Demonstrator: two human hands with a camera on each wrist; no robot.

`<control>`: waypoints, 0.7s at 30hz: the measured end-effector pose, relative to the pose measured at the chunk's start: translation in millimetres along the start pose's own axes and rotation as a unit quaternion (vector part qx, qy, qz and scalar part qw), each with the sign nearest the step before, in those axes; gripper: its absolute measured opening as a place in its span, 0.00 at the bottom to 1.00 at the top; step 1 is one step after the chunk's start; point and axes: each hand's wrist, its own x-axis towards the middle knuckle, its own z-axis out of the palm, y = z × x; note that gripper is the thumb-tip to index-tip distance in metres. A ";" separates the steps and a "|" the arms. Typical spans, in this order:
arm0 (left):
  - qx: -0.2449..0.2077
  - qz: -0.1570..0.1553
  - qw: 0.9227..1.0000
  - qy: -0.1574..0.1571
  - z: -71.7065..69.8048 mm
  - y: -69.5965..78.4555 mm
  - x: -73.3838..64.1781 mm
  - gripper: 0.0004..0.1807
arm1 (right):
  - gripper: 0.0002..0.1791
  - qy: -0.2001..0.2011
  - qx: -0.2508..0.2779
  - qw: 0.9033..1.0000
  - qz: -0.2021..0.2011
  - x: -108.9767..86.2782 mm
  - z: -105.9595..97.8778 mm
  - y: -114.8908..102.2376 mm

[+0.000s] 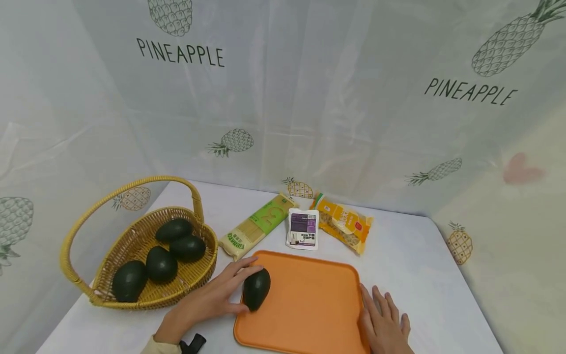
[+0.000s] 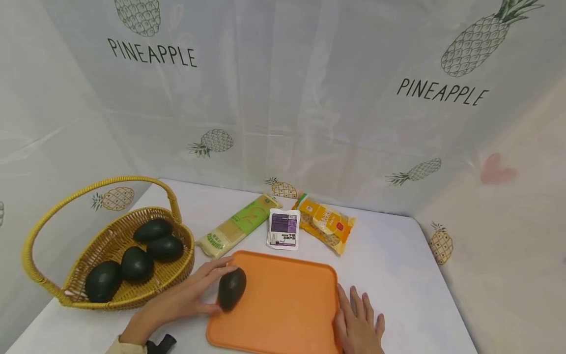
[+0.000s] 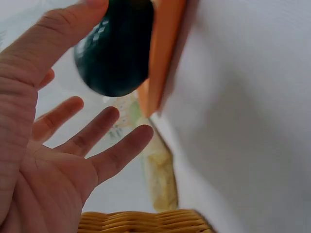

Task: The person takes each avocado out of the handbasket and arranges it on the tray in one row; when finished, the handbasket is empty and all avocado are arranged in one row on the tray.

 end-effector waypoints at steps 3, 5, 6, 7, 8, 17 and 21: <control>0.002 0.008 1.000 0.009 -6.3 3.9 0.2 0.51 | 0.35 0.000 0.002 1.000 0.001 0.0 -0.5 -0.1; 0.005 0.012 1.000 0.015 -10.0 6.0 0.1 0.52 | 0.35 0.000 0.003 1.000 0.002 -0.1 -0.4 -0.1; 0.008 0.014 1.000 0.018 -11.8 6.9 0.0 0.52 | 0.35 0.000 0.003 1.000 0.002 -0.1 -0.2 0.1; 0.013 0.015 1.000 0.022 -13.5 7.6 -0.2 0.53 | 0.35 0.000 0.003 1.000 0.003 0.0 0.0 0.1; 0.016 0.015 0.999 0.026 -15.0 8.0 -0.6 0.54 | 0.35 0.000 0.003 1.000 0.003 0.1 0.2 0.2; 0.043 0.012 0.997 0.063 -31.2 13.0 -5.5 0.53 | 0.35 0.002 0.003 1.000 0.002 -0.1 0.8 0.3; 0.081 0.037 0.988 0.122 -48.6 11.0 -11.0 0.52 | 0.36 -0.005 0.007 1.000 0.002 0.8 -1.0 0.2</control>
